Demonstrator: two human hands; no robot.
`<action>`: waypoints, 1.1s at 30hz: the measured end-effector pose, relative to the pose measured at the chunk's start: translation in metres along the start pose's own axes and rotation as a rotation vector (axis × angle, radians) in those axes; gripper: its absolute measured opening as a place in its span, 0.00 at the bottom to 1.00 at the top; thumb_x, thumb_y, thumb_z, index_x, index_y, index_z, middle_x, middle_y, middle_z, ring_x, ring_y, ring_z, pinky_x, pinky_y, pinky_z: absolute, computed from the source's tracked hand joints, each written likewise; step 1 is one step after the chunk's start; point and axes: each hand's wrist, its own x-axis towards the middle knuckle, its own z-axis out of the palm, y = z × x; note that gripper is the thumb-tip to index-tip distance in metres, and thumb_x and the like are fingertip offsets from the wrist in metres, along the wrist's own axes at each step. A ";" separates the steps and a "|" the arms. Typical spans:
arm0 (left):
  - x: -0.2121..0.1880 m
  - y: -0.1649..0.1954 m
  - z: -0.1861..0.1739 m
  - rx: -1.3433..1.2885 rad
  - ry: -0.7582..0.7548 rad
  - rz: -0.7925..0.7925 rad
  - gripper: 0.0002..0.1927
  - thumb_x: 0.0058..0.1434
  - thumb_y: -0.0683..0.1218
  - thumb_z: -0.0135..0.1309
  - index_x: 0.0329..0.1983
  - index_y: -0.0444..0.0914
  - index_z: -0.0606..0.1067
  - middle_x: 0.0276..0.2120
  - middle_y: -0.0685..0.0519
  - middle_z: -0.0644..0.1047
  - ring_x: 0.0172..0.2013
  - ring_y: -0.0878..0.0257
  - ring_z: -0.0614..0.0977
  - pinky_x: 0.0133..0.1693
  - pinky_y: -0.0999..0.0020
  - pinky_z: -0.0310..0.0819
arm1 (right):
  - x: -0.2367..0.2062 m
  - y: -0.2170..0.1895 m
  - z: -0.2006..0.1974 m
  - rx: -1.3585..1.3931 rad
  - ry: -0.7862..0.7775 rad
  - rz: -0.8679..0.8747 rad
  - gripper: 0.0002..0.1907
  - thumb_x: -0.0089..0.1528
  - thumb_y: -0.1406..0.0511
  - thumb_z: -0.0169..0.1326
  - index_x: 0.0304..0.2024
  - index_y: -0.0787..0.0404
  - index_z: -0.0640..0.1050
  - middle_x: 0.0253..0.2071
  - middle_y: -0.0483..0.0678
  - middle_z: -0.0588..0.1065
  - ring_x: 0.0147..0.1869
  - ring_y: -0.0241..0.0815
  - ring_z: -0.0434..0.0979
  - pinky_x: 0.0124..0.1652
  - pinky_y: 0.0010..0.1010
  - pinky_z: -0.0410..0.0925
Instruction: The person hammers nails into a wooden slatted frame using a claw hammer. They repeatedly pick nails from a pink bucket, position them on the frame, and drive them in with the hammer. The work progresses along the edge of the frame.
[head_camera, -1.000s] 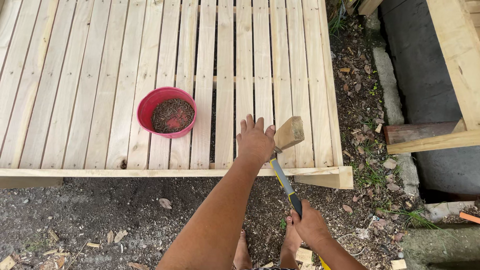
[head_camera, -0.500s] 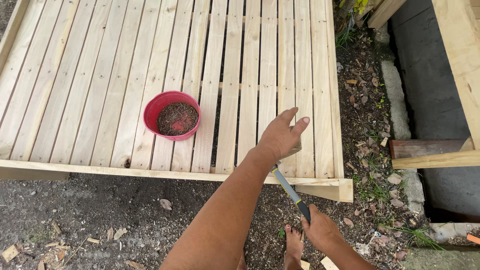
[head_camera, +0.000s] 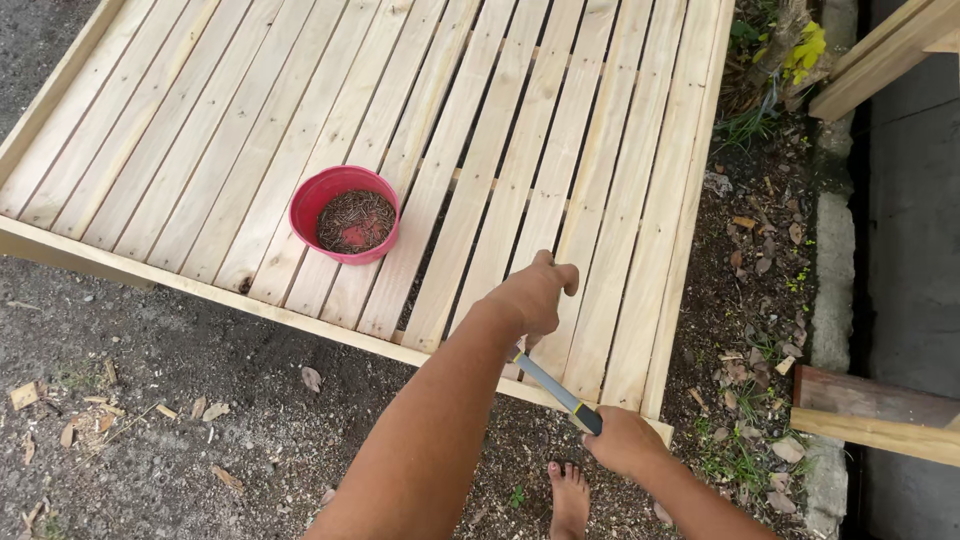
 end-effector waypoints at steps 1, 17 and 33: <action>0.010 -0.003 -0.003 -0.044 0.064 0.020 0.31 0.51 0.28 0.50 0.57 0.46 0.73 0.63 0.47 0.65 0.54 0.47 0.80 0.54 0.58 0.80 | 0.002 -0.001 -0.008 -0.028 -0.018 -0.005 0.17 0.59 0.55 0.59 0.47 0.55 0.79 0.44 0.53 0.82 0.52 0.53 0.82 0.54 0.43 0.72; 0.050 -0.024 -0.012 -0.253 0.411 0.083 0.29 0.55 0.52 0.70 0.61 0.58 0.77 0.62 0.44 0.71 0.59 0.47 0.74 0.57 0.56 0.69 | 0.056 0.017 -0.061 -0.209 -0.135 -0.095 0.17 0.61 0.51 0.61 0.46 0.50 0.81 0.40 0.47 0.82 0.49 0.46 0.82 0.52 0.38 0.71; -0.020 -0.118 0.095 -0.410 0.615 -1.017 0.18 0.65 0.44 0.45 0.54 0.39 0.79 0.57 0.46 0.79 0.61 0.51 0.75 0.64 0.43 0.63 | 0.163 0.036 -0.104 -0.338 -0.192 -0.423 0.19 0.57 0.53 0.63 0.43 0.56 0.80 0.28 0.51 0.79 0.36 0.50 0.80 0.41 0.41 0.71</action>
